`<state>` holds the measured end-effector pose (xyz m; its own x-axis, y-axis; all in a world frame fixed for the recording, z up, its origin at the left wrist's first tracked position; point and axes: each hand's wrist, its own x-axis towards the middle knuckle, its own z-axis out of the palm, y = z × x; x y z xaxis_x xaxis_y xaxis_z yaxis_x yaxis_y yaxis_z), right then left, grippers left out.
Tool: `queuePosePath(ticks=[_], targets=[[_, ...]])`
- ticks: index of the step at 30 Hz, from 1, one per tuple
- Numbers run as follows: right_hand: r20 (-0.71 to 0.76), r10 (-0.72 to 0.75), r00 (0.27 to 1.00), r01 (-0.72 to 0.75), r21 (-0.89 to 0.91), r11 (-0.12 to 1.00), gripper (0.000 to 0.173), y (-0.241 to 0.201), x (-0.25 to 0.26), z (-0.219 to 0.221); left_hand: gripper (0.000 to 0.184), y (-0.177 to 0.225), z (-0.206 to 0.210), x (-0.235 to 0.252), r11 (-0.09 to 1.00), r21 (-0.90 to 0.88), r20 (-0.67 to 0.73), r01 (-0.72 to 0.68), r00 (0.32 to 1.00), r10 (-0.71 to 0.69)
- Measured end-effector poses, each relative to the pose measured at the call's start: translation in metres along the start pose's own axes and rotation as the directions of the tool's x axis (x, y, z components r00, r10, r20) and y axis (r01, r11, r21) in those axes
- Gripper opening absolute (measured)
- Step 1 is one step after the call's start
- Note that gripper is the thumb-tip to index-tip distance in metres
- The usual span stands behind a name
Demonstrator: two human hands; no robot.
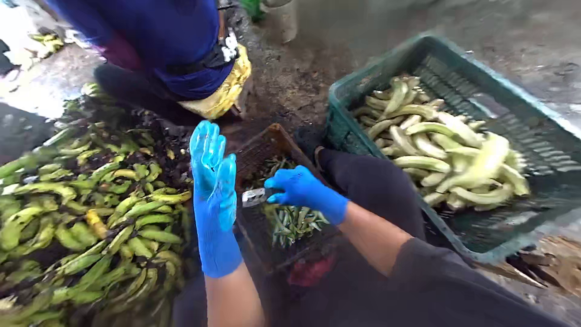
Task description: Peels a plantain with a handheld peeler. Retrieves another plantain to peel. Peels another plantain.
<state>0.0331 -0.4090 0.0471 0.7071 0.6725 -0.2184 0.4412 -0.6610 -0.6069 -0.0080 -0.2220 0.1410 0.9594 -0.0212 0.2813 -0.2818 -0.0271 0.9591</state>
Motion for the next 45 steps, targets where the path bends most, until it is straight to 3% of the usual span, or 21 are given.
queuePosePath(ticks=[3, 6, 7, 10, 15, 17, 18, 20, 21, 22, 24, 27, 29, 31, 33, 34, 37, 38, 40, 43, 45], targets=[[-0.279, -0.194, 0.941, 0.189, -0.042, 0.981, 0.045, -0.004, -0.012, -0.009, 0.103, -0.032, -0.051, -0.039, 0.986, 0.068, 0.021, 0.15, 0.988, -0.152], [-0.495, -0.324, 0.806, 0.316, -0.103, 0.943, 0.052, -0.006, -0.014, -0.009, 0.118, -0.058, -0.043, -0.059, 0.949, -0.023, 0.171, 0.313, 0.937, -0.305], [-0.535, -0.338, 0.774, 0.33, -0.114, 0.937, 0.051, -0.008, -0.014, -0.009, 0.109, -0.065, -0.032, -0.063, 0.929, -0.115, 0.196, 0.353, 0.924, -0.327], [-0.579, -0.346, 0.738, 0.311, -0.163, 0.936, 0.051, -0.009, -0.013, -0.012, 0.025, -0.073, -0.004, -0.071, 0.877, -0.248, 0.134, 0.411, 0.911, -0.389], [-0.608, -0.233, 0.759, 0.152, -0.183, 0.971, 0.054, 0.001, -0.009, -0.023, 0.036, -0.102, -0.006, -0.08, 0.902, -0.147, 0.282, 0.406, 0.892, -0.355], [-0.632, -0.195, 0.75, 0.133, -0.144, 0.981, 0.06, -0.004, -0.001, -0.019, 0.028, -0.11, -0.004, -0.078, 0.863, 0.137, 0.361, 0.486, 0.787, -0.5], [-0.626, -0.174, 0.76, 0.13, -0.117, 0.985, 0.061, -0.006, 0.002, -0.016, 0.026, -0.117, -0.004, -0.076, 0.765, 0.393, 0.37, 0.51, 0.674, -0.64], [-0.438, -0.108, 0.892, 0.072, -0.099, 0.993, 0.064, -0.004, 0.001, -0.015, 0.033, -0.139, -0.004, -0.075, 0.41, 0.781, 0.235, 0.471, 0.387, -0.892], [-0.227, -0.057, 0.972, 0.026, -0.138, 0.99, 0.059, 0.0, 0.002, -0.019, 0.037, -0.148, -0.012, -0.074, 0.277, 0.823, 0.123, 0.497, 0.321, -0.939], [0.035, 0.051, 0.998, -0.043, -0.203, 0.978, 0.05, 0.004, 0.007, -0.02, 0.037, -0.151, -0.025, -0.071, 0.245, 0.771, 0.043, 0.587, 0.336, -0.941], [0.372, 0.281, 0.885, -0.152, -0.34, 0.928, 0.039, 0.008, 0.02, -0.006, 0.038, -0.146, -0.054, -0.066, 0.385, 0.498, -0.068, 0.777, 0.478, -0.876], [0.391, 0.251, 0.886, -0.196, -0.174, 0.965, 0.044, 0.015, 0.023, 0.001, 0.042, -0.143, -0.084, -0.067, 0.714, -0.031, -0.187, 0.699, 0.698, -0.691], [0.36, 0.158, 0.919, -0.212, 0.115, 0.97, 0.05, 0.018, 0.022, -0.004, 0.051, -0.148, -0.094, -0.072, 0.827, -0.249, -0.031, 0.504, 0.85, -0.526], [0.378, 0.113, 0.919, -0.288, 0.447, 0.847, 0.04, 0.009, 0.018, -0.007, 0.071, -0.161, -0.093, -0.077, 0.905, -0.28, 0.125, 0.32, 0.947, -0.296], [0.419, 0.033, 0.907, -0.346, 0.7, 0.624, 0.031, 0.002, 0.016, -0.007, 0.104, -0.161, -0.078, -0.077, 0.867, -0.409, 0.234, 0.285, 0.951, -0.202], [0.418, -0.01, 0.909, -0.342, 0.757, 0.556, 0.034, 0.002, 0.017, -0.005, 0.104, -0.159, -0.071, -0.076, 0.816, -0.474, 0.304, 0.332, 0.931, -0.202], [0.392, -0.098, 0.915, -0.292, 0.809, 0.51, 0.045, 0.002, 0.019, -0.003, 0.029, -0.146, -0.05, -0.073, 0.747, -0.415, 0.301, 0.519, 0.853, -0.426], [0.386, -0.104, 0.917, -0.284, 0.811, 0.511, 0.045, 0.001, 0.018, -0.004, 0.019, -0.144, -0.044, -0.072, 0.767, -0.337, 0.239, 0.546, 0.838, -0.491], [0.352, -0.062, 0.934, -0.263, 0.793, 0.549, 0.04, -0.007, 0.011, -0.012, 0.015, -0.148, -0.038, -0.069, 0.826, -0.136, 0.164, 0.547, 0.835, -0.525], [0.236, -0.041, 0.971, -0.173, 0.81, 0.561, 0.038, -0.013, -0.006, -0.025, 0.021, -0.17, -0.032, -0.073, 0.811, 0.173, 0.26, 0.559, 0.769, -0.585], [0.177, 0.019, 0.984, -0.152, 0.785, 0.601, 0.039, -0.009, -0.008, -0.026, 0.029, -0.173, -0.028, -0.076, 0.782, 0.074, 0.25, 0.618, 0.748, -0.615]])
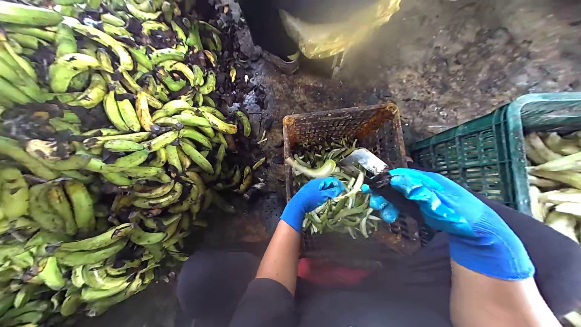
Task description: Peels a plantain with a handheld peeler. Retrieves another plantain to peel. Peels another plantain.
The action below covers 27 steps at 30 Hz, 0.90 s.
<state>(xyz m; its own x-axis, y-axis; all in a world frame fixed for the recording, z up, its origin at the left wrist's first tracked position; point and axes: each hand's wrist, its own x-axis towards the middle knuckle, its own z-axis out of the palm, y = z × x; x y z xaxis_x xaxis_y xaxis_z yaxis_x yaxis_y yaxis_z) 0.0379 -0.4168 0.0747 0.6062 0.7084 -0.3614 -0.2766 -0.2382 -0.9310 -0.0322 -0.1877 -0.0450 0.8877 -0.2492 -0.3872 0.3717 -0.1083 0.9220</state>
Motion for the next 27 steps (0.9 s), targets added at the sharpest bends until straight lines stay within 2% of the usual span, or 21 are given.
queuePosePath(ticks=[2, 3, 4, 5, 6, 9, 11, 13, 14, 15, 16, 17, 18, 19, 20, 21, 22, 24, 25, 26, 27], targets=[[-0.118, 0.106, 0.987, -0.122, -0.145, 0.982, 0.033, 0.009, 0.006, 0.003, 0.047, -0.003, 0.006, -0.005, 0.942, -0.326, -0.048, -0.084, 0.996, 0.072], [-0.154, 0.147, 0.977, -0.18, -0.223, 0.958, 0.033, 0.015, 0.01, 0.003, 0.067, -0.005, 0.006, -0.004, 0.871, -0.467, -0.042, -0.151, 0.988, 0.149], [-0.159, 0.171, 0.972, -0.209, -0.263, 0.942, 0.033, 0.018, 0.014, 0.004, 0.095, -0.005, 0.004, -0.002, 0.791, -0.576, -0.013, -0.207, 0.969, 0.245], [-0.149, 0.178, 0.973, -0.213, -0.27, 0.939, 0.032, 0.016, 0.016, 0.005, 0.112, 0.001, 0.003, -0.001, 0.733, -0.638, 0.011, -0.237, 0.949, 0.316], [-0.138, 0.173, 0.975, -0.204, -0.259, 0.944, 0.031, 0.014, 0.017, 0.008, 0.118, 0.011, 0.005, -0.003, 0.686, -0.681, 0.011, -0.255, 0.934, 0.358], [-0.12, 0.156, 0.98, -0.184, -0.281, 0.942, 0.034, 0.009, 0.015, 0.01, 0.098, 0.029, 0.019, -0.002, 0.594, -0.71, -0.169, -0.379, 0.91, 0.379], [-0.087, 0.144, 0.986, -0.164, -0.306, 0.938, 0.036, 0.008, 0.014, 0.008, 0.085, 0.024, 0.02, 0.008, 0.43, -0.795, -0.27, -0.427, 0.885, 0.38], [-0.038, 0.126, 0.991, -0.131, -0.413, 0.901, 0.045, 0.007, 0.011, 0.004, 0.058, 0.021, 0.015, 0.014, 0.21, -0.861, -0.383, -0.464, 0.861, 0.335], [-0.033, 0.116, 0.993, -0.117, -0.48, 0.869, 0.051, 0.008, 0.008, 0.001, 0.046, 0.023, 0.013, 0.015, 0.18, -0.853, -0.432, -0.49, 0.856, 0.283], [-0.049, 0.092, 0.995, -0.104, -0.549, 0.829, 0.058, 0.01, 0.004, -0.002, 0.041, 0.024, 0.01, 0.015, 0.236, -0.825, -0.457, -0.513, 0.852, 0.254], [-0.074, 0.052, 0.996, -0.087, -0.61, 0.787, 0.063, 0.01, 0.0, -0.006, 0.039, 0.023, 0.007, 0.017, 0.36, -0.772, -0.472, -0.525, 0.851, 0.23], [-0.1, -0.006, 0.995, -0.061, -0.654, 0.754, 0.066, 0.01, -0.004, -0.01, 0.039, 0.021, 0.006, 0.02, 0.539, -0.673, -0.496, -0.507, 0.849, 0.18], [-0.121, -0.078, 0.99, -0.024, -0.676, 0.736, 0.066, 0.009, -0.009, -0.012, 0.037, 0.014, 0.005, 0.023, 0.734, -0.536, -0.519, -0.417, 0.848, 0.102], [-0.136, -0.146, 0.98, 0.016, -0.676, 0.737, 0.064, 0.007, -0.013, -0.015, 0.035, 0.004, 0.005, 0.028, 0.906, -0.352, -0.534, -0.234, 0.845, 0.011], [-0.147, -0.204, 0.968, 0.059, -0.659, 0.75, 0.061, 0.005, -0.016, -0.017, 0.035, -0.008, 0.004, 0.033, 0.995, -0.084, -0.512, 0.051, 0.854, -0.087], [-0.155, -0.244, 0.957, 0.092, -0.638, 0.765, 0.059, 0.004, -0.018, -0.02, 0.038, -0.017, 0.003, 0.038, 0.923, 0.204, -0.457, 0.326, 0.866, -0.205], [-0.159, -0.262, 0.952, 0.105, -0.635, 0.765, 0.059, 0.003, -0.019, -0.022, 0.044, -0.027, 0.004, 0.042, 0.776, 0.431, -0.377, 0.46, 0.873, -0.308], [-0.178, -0.228, 0.957, 0.038, -0.705, 0.708, 0.063, 0.006, -0.017, -0.027, 0.063, -0.032, 0.005, 0.044, 0.577, 0.659, -0.207, 0.482, 0.854, -0.476], [-0.188, -0.188, 0.964, -0.02, -0.757, 0.654, 0.068, 0.01, -0.015, -0.029, 0.063, -0.023, 0.004, 0.043, 0.525, 0.718, -0.146, 0.458, 0.836, -0.529], [-0.195, -0.165, 0.967, -0.058, -0.797, 0.602, 0.072, 0.012, -0.013, -0.03, 0.056, -0.006, -0.003, 0.041, 0.515, 0.745, -0.094, 0.425, 0.831, -0.549], [-0.198, -0.152, 0.968, -0.072, -0.802, 0.593, 0.073, 0.012, -0.013, -0.03, 0.049, 0.013, -0.014, 0.038, 0.559, 0.728, -0.055, 0.396, 0.847, -0.528]])
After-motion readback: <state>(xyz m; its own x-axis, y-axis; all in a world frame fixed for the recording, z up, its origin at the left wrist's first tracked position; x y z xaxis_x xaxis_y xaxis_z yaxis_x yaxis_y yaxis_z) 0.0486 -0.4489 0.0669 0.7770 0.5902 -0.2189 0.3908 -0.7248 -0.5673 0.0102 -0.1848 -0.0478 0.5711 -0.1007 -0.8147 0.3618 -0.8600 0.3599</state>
